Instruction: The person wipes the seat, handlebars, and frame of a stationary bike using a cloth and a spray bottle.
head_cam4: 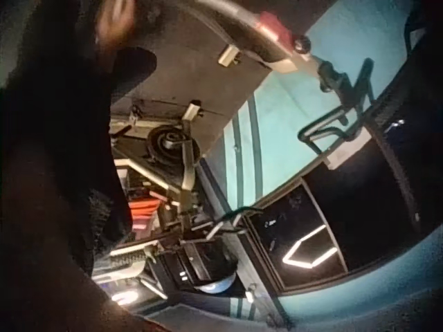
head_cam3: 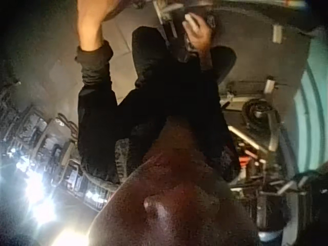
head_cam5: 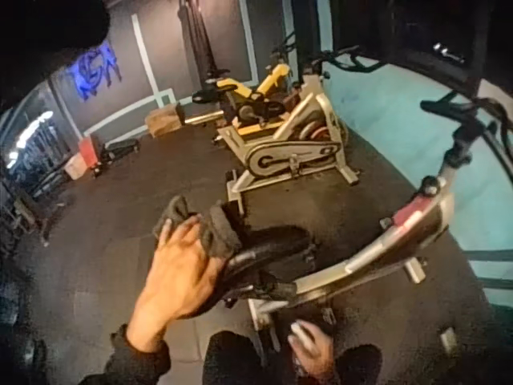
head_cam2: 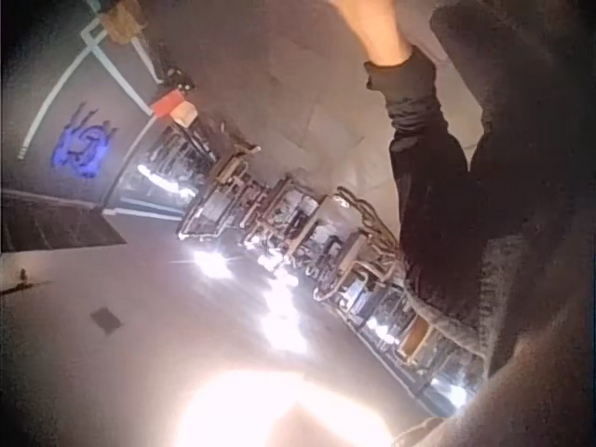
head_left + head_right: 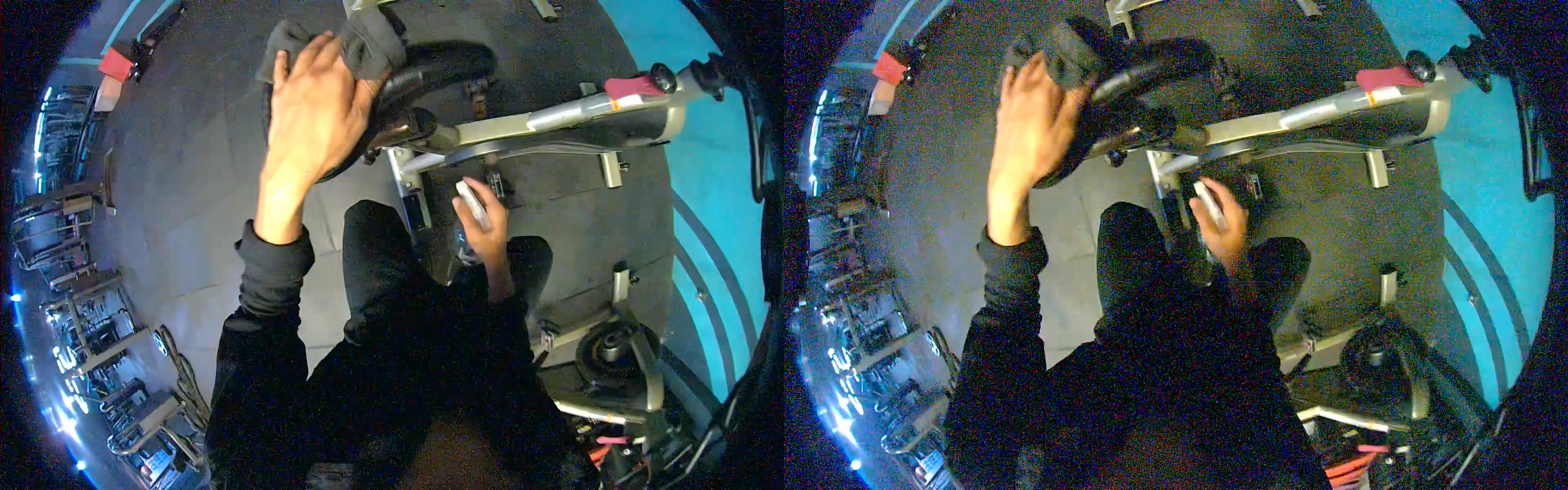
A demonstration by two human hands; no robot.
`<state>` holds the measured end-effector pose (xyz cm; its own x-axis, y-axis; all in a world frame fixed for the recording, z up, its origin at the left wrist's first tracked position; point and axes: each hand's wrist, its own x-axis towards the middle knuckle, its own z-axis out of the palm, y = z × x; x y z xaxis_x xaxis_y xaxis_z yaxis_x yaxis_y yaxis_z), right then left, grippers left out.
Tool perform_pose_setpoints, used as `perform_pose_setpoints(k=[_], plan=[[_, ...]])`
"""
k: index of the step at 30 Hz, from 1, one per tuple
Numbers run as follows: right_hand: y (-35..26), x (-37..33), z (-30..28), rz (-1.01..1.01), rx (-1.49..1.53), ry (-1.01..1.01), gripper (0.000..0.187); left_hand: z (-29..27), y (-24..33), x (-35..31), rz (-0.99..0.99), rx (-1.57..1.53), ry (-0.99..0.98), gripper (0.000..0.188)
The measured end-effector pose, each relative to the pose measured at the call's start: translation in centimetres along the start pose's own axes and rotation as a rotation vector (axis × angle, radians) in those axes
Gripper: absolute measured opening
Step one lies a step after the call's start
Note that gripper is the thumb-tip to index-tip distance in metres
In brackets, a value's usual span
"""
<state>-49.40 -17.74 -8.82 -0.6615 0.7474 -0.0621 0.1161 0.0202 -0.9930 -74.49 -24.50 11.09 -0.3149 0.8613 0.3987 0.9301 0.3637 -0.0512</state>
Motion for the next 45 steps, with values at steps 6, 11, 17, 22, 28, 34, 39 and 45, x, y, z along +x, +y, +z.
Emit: perform_pose_setpoints(k=[6,11,17,22,28,34,39,45], plan=[[-0.7,5.0,3.2,-0.284,0.010,0.016,0.034,0.6,-1.5,-1.6,0.002,0.024,0.066,0.026],[1.8,5.3,3.5,-0.365,0.047,-0.030,0.039,-1.3,2.0,-2.5,0.041,0.011,0.206,0.031],[3.6,2.7,2.9,-0.464,0.153,-0.091,0.040,-0.4,1.3,-4.5,-0.094,-0.038,0.556,0.031],[2.8,1.4,1.4,-0.433,0.191,-0.073,0.039,5.2,-1.5,-11.9,-0.385,-0.379,1.237,0.043],[3.6,0.6,0.5,-0.435,0.097,-0.127,0.034,8.2,-1.9,-23.4,-0.719,-0.607,1.660,0.052],[3.8,0.1,0.2,-0.466,0.215,-0.127,0.035,13.2,2.7,-24.3,-0.941,-0.979,1.708,0.044],[3.4,-0.3,-0.9,-0.456,0.183,-0.153,0.036,13.9,4.3,-23.9,-0.885,-1.066,1.730,0.045],[3.5,-1.7,-1.3,-0.384,0.266,-0.160,0.040,10.5,3.0,-26.4,-0.667,-0.996,1.839,0.067]])
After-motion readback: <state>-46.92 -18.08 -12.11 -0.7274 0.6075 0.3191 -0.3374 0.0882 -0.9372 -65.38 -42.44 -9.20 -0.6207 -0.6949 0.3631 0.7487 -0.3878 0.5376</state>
